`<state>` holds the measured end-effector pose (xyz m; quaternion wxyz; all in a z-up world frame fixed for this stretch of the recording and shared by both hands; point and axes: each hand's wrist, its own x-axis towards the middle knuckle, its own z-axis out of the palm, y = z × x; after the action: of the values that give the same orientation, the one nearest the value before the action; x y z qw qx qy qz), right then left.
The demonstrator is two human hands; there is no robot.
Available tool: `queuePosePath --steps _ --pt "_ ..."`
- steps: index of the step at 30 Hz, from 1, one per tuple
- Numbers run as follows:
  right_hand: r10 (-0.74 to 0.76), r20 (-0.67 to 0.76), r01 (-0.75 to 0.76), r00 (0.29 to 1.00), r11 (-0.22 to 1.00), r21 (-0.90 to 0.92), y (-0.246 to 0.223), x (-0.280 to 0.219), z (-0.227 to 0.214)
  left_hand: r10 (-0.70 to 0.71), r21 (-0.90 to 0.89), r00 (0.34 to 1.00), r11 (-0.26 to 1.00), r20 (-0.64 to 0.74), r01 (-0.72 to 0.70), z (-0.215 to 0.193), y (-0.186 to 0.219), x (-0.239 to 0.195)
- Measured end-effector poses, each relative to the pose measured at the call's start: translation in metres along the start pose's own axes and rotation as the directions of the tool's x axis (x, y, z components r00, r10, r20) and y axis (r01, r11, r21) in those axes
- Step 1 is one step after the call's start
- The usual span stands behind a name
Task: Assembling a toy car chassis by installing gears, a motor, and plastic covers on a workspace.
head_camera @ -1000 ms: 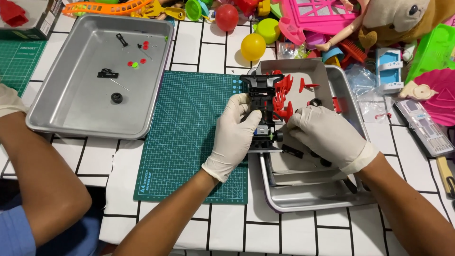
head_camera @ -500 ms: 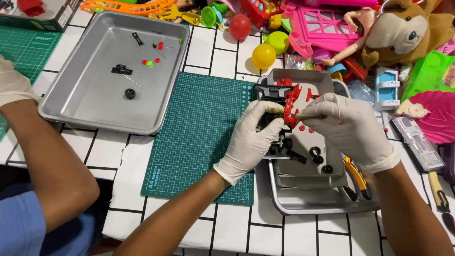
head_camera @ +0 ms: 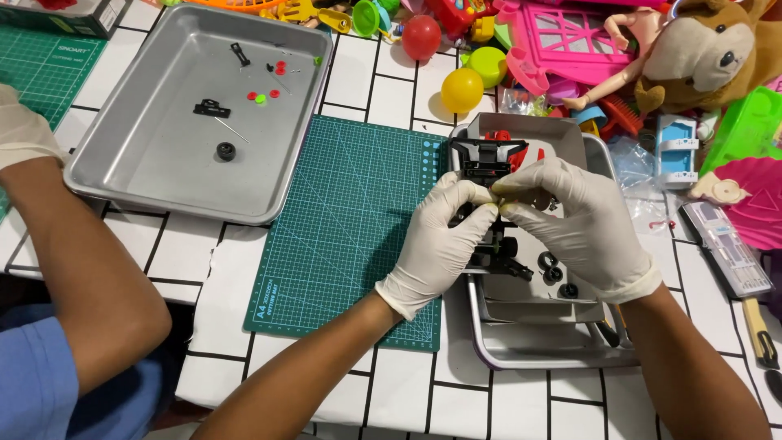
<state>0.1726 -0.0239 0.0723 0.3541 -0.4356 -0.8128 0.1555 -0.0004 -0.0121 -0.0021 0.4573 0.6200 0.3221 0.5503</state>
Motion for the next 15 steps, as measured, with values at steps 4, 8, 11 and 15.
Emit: queuePosePath --steps 4,8,11,15 --pt "-0.009 0.014 0.009 1.000 1.000 0.007 0.001 -0.002 0.000 0.001 -0.036 1.000 0.999 -0.005 -0.001 -0.001 0.001 0.000" --pt "0.240 -0.003 -0.235 0.971 0.953 0.193 -0.006 -0.001 -0.005 0.026 0.013 0.999 1.000 0.024 -0.026 -0.001 0.004 0.000" --pt "0.092 -0.046 -0.092 0.995 0.996 0.021 -0.003 -0.003 -0.007 0.036 0.009 0.999 0.999 0.023 -0.036 -0.001 0.007 -0.001" --pt "-0.094 -0.026 0.088 0.995 0.982 -0.165 0.003 -0.007 -0.005 0.011 -0.007 0.999 1.000 0.033 -0.010 -0.002 0.009 0.000"
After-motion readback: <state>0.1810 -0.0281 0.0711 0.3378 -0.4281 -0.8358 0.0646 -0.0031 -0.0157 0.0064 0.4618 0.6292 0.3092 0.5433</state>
